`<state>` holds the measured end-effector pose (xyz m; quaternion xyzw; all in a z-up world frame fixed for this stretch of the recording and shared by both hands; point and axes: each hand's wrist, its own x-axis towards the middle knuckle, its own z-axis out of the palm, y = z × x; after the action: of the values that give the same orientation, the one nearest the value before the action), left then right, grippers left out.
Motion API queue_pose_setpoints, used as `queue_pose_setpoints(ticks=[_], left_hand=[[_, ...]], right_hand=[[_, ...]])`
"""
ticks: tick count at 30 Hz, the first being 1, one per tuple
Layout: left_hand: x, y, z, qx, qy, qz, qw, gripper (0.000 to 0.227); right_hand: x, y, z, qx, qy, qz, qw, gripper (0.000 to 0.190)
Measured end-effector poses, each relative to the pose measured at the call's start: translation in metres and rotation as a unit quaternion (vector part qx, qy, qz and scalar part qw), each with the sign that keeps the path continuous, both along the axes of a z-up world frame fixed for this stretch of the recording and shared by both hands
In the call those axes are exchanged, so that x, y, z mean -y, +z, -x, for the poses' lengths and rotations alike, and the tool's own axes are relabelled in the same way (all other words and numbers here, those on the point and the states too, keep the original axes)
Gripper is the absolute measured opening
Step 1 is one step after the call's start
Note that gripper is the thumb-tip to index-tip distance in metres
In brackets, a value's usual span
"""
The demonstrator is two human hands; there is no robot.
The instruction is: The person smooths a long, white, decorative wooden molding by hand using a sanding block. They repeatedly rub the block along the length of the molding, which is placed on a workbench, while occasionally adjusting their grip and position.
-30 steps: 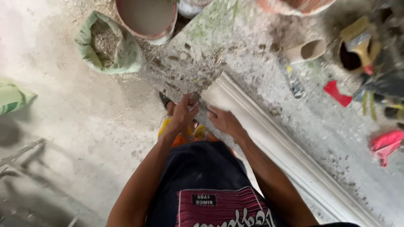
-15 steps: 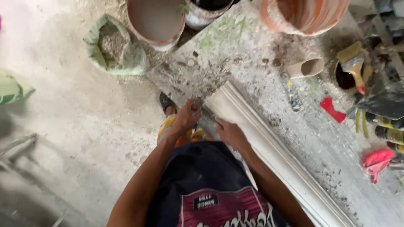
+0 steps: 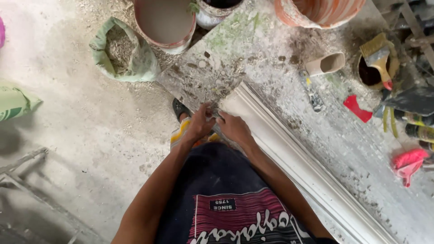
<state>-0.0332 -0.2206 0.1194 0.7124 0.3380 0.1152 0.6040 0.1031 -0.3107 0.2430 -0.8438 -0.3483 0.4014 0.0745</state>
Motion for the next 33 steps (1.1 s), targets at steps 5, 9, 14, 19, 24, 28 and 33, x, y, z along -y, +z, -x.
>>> queue_pose_setpoints(ticks=[5, 9, 14, 19, 24, 28, 33], left_hand=[[-0.011, 0.012, -0.007, -0.024, -0.037, 0.010, 0.999, 0.059], [-0.003, -0.006, -0.002, -0.011, -0.024, -0.024, 0.999, 0.051], [-0.009, 0.014, -0.001, -0.021, -0.084, -0.050, 0.995, 0.058], [-0.014, 0.024, -0.006, -0.081, -0.119, -0.079, 0.986, 0.056], [-0.015, 0.008, -0.007, -0.053, -0.127, -0.073, 0.988, 0.060], [-0.015, -0.010, -0.010, -0.041, -0.151, -0.088, 0.984, 0.058], [-0.019, 0.003, -0.008, -0.064, -0.146, -0.072, 0.985, 0.064]], right_hand=[[0.070, -0.046, -0.017, 0.010, 0.015, -0.054, 0.998, 0.043], [0.034, -0.028, -0.004, -0.012, -0.026, -0.094, 0.995, 0.039], [0.064, -0.051, -0.013, 0.032, 0.012, -0.046, 0.998, 0.035], [0.095, -0.026, -0.019, -0.020, -0.065, 0.051, 0.996, 0.038], [0.041, -0.054, -0.016, 0.069, -0.041, -0.028, 0.996, 0.035], [0.059, -0.044, -0.022, 0.049, -0.057, -0.030, 0.997, 0.038], [0.063, -0.026, -0.019, 0.039, -0.091, 0.010, 0.995, 0.037]])
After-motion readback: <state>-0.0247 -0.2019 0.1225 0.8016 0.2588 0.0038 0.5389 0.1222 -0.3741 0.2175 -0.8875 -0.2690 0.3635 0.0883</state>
